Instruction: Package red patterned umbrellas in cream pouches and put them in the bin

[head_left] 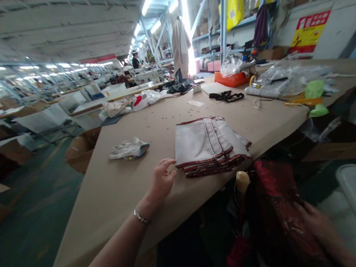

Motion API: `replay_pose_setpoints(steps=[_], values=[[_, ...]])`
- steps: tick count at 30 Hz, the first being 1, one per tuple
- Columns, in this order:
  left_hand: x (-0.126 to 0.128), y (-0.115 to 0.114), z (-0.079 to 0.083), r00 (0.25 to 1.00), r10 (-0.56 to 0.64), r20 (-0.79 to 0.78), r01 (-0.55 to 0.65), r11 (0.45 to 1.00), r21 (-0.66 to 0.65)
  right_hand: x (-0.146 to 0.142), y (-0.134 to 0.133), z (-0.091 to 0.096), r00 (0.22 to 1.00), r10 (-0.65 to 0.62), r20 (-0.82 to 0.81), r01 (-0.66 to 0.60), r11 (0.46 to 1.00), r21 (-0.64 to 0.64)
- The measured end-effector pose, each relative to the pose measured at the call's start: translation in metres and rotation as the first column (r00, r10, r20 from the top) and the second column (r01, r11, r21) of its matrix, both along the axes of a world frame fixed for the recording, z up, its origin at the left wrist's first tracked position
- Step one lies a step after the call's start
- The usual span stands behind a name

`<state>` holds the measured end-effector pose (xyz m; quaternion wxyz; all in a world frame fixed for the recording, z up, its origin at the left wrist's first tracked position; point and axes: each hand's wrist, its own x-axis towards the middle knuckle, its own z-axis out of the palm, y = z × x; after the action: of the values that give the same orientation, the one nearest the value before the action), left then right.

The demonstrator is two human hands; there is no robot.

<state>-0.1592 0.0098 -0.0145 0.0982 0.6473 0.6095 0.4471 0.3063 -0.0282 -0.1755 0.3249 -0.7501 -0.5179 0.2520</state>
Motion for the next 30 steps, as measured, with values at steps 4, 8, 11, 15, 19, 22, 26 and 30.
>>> replay_pose_setpoints(steps=[4,8,11,15,19,22,26,30], values=[[0.000,0.007,-0.013,0.990,-0.005,-0.138,0.004,1.000,-0.005,0.015,-0.007,-0.058,1.000,-0.004,0.009,0.004,0.997,-0.073],[-0.001,0.015,-0.017,0.977,-0.021,-0.212,0.022,1.000,0.003,0.010,0.002,-0.033,1.000,0.002,-0.005,-0.001,0.998,0.065],[0.001,0.018,-0.016,0.971,-0.042,-0.236,0.044,0.999,0.006,-0.014,0.003,0.022,0.994,0.022,-0.104,-0.007,0.990,0.140],[0.011,0.028,-0.008,0.980,0.014,-0.196,-0.007,0.999,0.037,-0.075,-0.004,0.120,0.951,0.309,-0.025,-0.261,0.840,0.476],[0.031,0.040,0.019,0.982,0.086,-0.166,-0.067,0.991,0.119,-0.157,0.012,0.205,0.735,0.617,0.282,-0.625,0.454,0.635],[0.048,0.042,0.045,0.980,0.083,-0.182,-0.047,0.980,0.196,-0.216,0.047,0.230,0.657,0.640,0.399,-0.733,0.417,0.537],[0.061,0.027,0.067,0.969,0.002,-0.249,0.053,0.975,0.215,-0.260,0.090,0.226,0.614,0.590,0.524,-0.787,0.504,0.354],[0.055,0.007,0.062,0.961,0.023,-0.277,0.038,0.976,0.215,-0.247,0.114,0.212,0.608,0.528,0.593,-0.758,0.609,0.234]])
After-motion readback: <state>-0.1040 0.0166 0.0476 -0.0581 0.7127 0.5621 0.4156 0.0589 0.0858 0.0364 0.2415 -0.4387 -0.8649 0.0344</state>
